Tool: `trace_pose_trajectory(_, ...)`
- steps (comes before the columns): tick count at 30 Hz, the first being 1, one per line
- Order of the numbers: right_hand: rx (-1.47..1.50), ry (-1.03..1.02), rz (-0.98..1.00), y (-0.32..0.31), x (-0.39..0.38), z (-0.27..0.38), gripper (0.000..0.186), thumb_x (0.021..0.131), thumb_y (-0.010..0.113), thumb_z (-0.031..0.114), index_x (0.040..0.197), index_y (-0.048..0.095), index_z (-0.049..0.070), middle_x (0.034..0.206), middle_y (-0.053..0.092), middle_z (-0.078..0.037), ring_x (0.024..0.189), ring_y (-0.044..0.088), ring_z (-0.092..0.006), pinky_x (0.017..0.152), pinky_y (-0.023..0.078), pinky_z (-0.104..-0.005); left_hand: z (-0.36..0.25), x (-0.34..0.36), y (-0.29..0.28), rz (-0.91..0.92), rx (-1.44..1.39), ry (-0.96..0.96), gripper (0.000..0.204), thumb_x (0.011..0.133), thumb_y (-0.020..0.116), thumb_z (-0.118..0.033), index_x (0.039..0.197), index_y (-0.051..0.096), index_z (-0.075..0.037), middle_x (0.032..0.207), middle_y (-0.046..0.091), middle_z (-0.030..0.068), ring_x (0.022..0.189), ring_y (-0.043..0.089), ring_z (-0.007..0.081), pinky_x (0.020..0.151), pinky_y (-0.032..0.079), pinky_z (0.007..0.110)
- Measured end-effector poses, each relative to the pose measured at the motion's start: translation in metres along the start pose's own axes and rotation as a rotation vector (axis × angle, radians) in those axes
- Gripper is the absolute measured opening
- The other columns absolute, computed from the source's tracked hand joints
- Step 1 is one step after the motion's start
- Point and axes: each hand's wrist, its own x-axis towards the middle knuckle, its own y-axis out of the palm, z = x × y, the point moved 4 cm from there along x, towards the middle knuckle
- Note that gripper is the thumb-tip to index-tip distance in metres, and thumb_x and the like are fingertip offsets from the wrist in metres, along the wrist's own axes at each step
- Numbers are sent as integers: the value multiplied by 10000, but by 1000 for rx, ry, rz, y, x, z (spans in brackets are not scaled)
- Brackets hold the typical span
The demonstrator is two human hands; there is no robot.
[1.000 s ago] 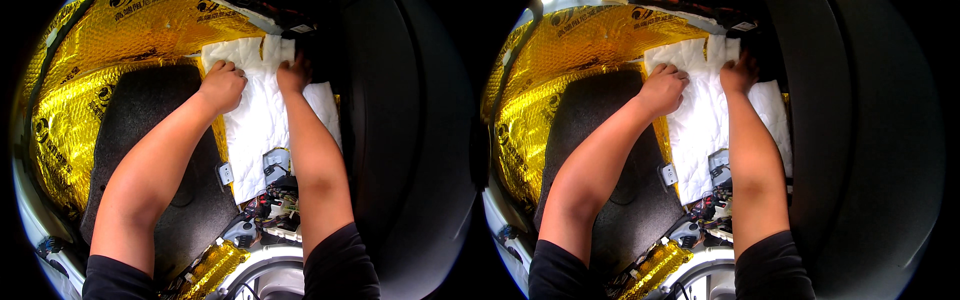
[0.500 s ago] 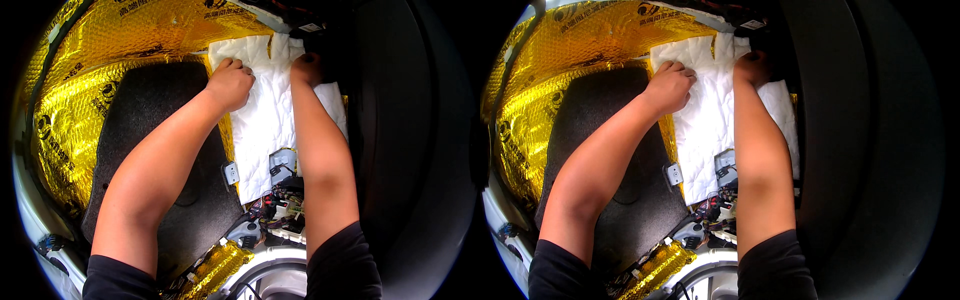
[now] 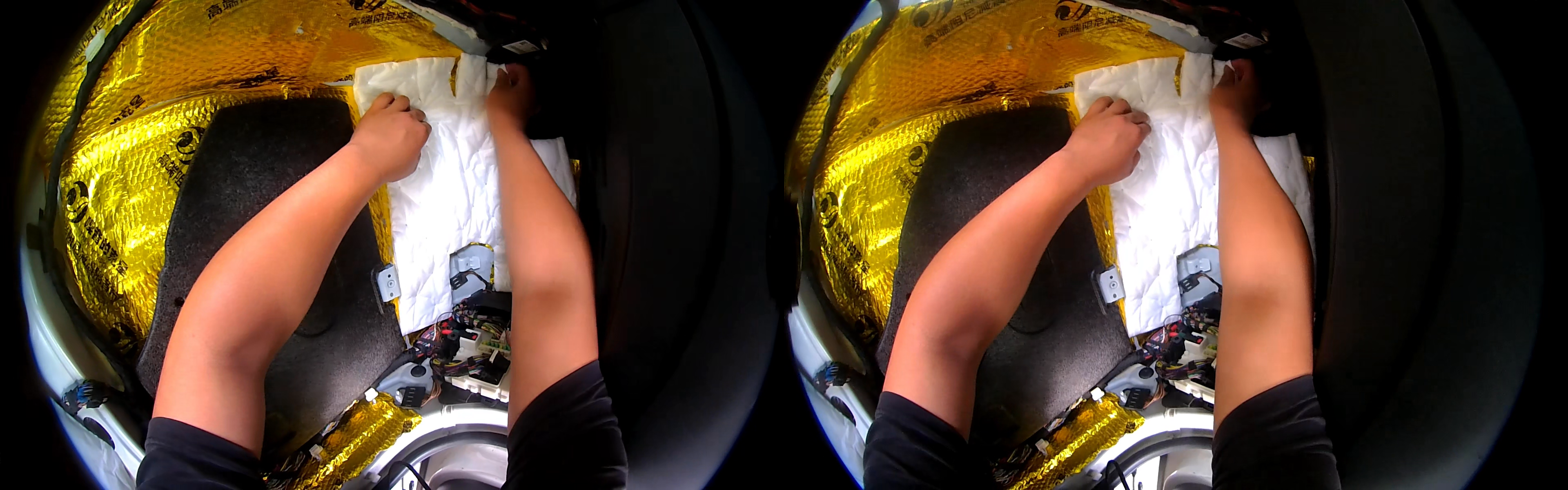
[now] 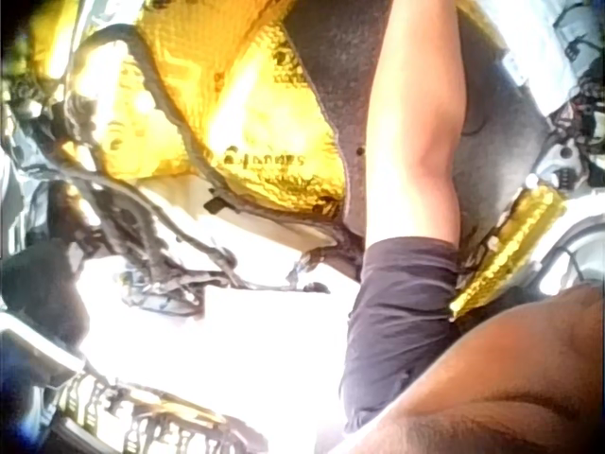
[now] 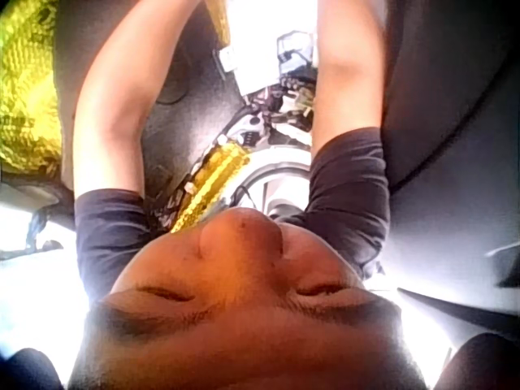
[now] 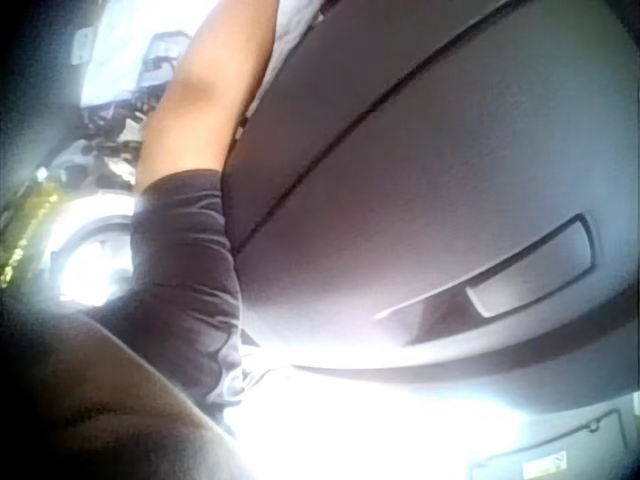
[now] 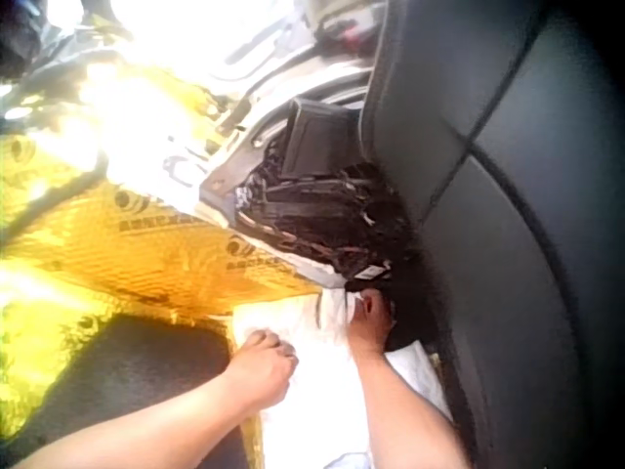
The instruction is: The person cuts a piece of white insulation material using scissors and then presses the material onto the interior surface of a car door.
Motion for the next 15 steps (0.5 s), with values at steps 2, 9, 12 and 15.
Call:
trace_pose_trajectory(2, 124, -105, -89, -4, -13, 2, 223, 1012, 634, 265, 1214, 674, 177, 1254, 685, -114, 1318, 499, -357, 1101, 384, -542, 1, 0, 2, 0, 2, 0, 289, 789, 694, -121, 1061, 779, -67, 1228, 734, 35, 1176, 601, 264, 1118, 397, 416)
trace_pose_trajectory(9, 110, -229, -151, -8, -16, 5, 290, 1020, 631, 251, 1299, 632, 175, 1349, 634, -125, 1325, 482, -383, 1132, 379, -530, 2, 1, 5, -11, 23, 2, 287, 788, 692, -120, 1056, 785, -72, 1223, 740, 38, 1174, 604, 260, 1102, 404, 409)
trace_pose_trajectory(12, -33, -288, -159, -4, -18, 7, 395, 1006, 637, 233, 1397, 594, 198, 1415, 613, -124, 1376, 459, -387, 1164, 344, -541, 1, -1, 4, -8, 22, 3, 286, 788, 692, -123, 1054, 786, -73, 1220, 741, 39, 1173, 604, 259, 1098, 405, 408)
trace_pose_trajectory(15, -90, -232, -166, -1, -15, 2, 489, 978, 665, 232, 1456, 564, 210, 1481, 581, -126, 1415, 443, -387, 1190, 305, -551, 0, 1, 3, -4, 17, 3, 279, 788, 692, -124, 1046, 785, -73, 1216, 741, 39, 1171, 605, 260, 1097, 405, 409)
